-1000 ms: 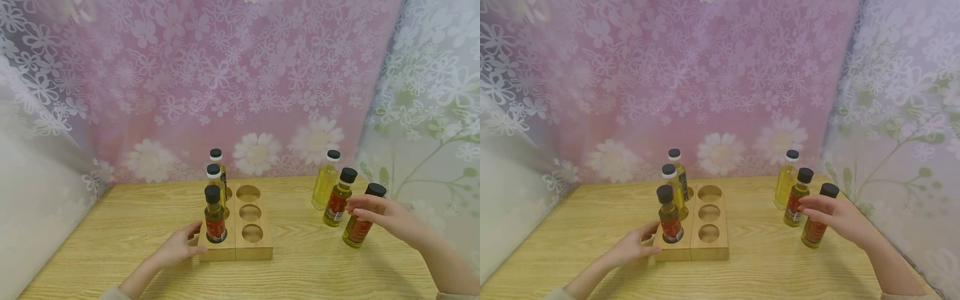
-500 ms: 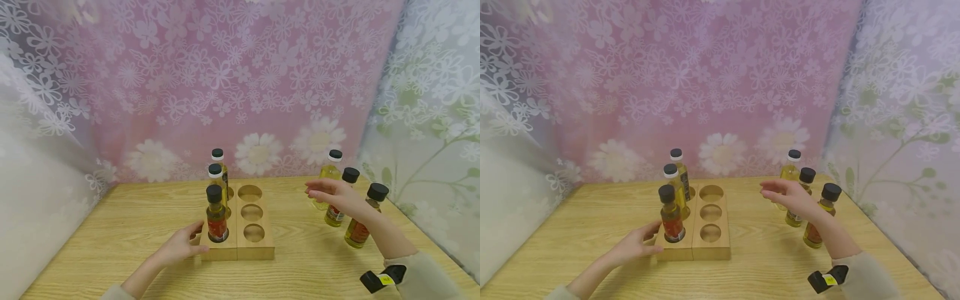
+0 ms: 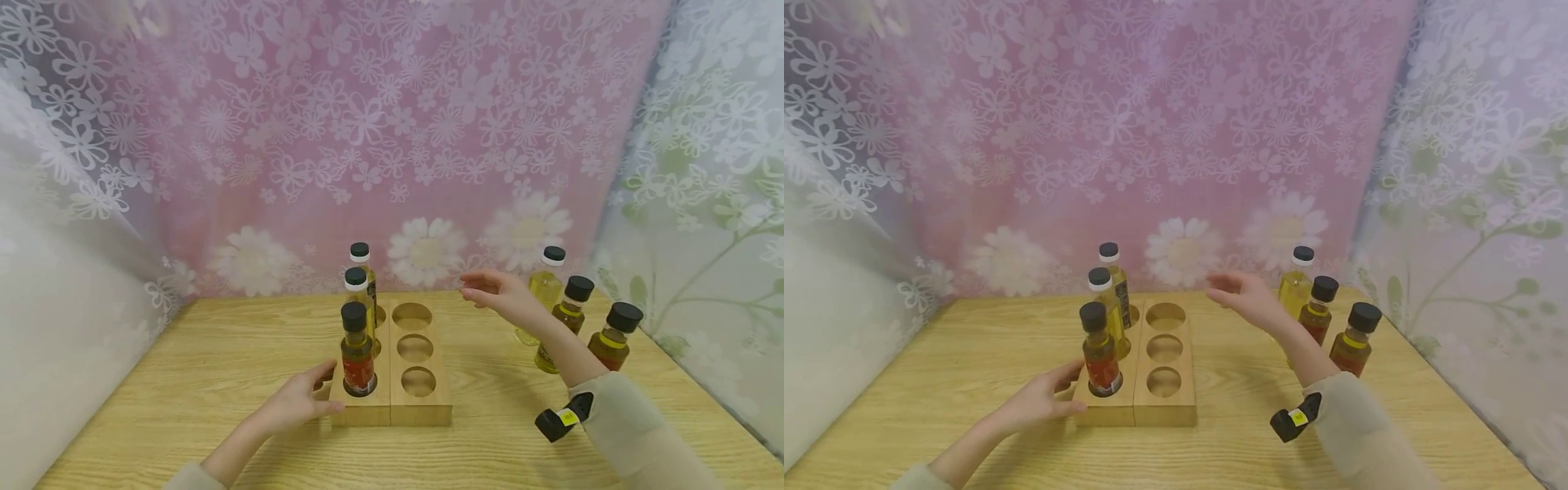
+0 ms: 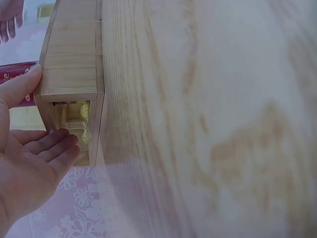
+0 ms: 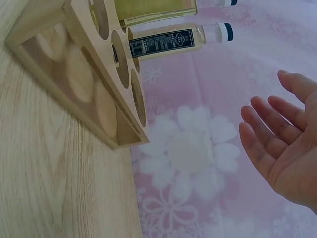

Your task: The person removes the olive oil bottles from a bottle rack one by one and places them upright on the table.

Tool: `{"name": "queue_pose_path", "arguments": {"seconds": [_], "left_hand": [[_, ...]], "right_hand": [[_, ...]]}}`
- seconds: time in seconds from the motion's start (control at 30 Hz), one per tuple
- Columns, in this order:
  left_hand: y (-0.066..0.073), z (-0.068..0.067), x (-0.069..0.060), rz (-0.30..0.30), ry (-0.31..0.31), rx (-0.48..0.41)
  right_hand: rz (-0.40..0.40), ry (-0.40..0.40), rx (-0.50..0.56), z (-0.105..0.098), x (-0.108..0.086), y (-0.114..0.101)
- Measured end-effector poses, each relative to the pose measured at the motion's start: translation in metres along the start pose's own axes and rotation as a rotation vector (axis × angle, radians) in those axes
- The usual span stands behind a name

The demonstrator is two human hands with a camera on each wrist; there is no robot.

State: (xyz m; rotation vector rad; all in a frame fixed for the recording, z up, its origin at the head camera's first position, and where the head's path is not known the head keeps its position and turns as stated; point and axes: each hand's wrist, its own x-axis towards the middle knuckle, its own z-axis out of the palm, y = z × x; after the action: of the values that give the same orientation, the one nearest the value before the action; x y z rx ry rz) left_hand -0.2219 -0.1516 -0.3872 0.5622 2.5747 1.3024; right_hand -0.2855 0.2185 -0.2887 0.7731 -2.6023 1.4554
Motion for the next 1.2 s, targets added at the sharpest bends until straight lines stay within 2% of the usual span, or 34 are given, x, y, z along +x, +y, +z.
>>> {"name": "queue_pose_path", "arguments": {"seconds": [0.37,0.6,0.93,1.2], "left_hand": [[-0.003,0.000,0.000,0.004,-0.003,0.009],[0.000,0.000,-0.001,0.002,-0.007,-0.002],[-0.001,0.000,0.000,-0.002,-0.004,0.002],[-0.001,-0.001,0.000,-0.004,-0.008,0.006]], "right_hand": [[0.041,-0.018,0.082,0.037,0.044,-0.007],[0.053,-0.008,0.055,0.064,0.070,-0.006],[0.068,-0.019,0.088,0.092,0.093,-0.008],[0.071,0.002,0.013,0.114,0.107,-0.011]]}}
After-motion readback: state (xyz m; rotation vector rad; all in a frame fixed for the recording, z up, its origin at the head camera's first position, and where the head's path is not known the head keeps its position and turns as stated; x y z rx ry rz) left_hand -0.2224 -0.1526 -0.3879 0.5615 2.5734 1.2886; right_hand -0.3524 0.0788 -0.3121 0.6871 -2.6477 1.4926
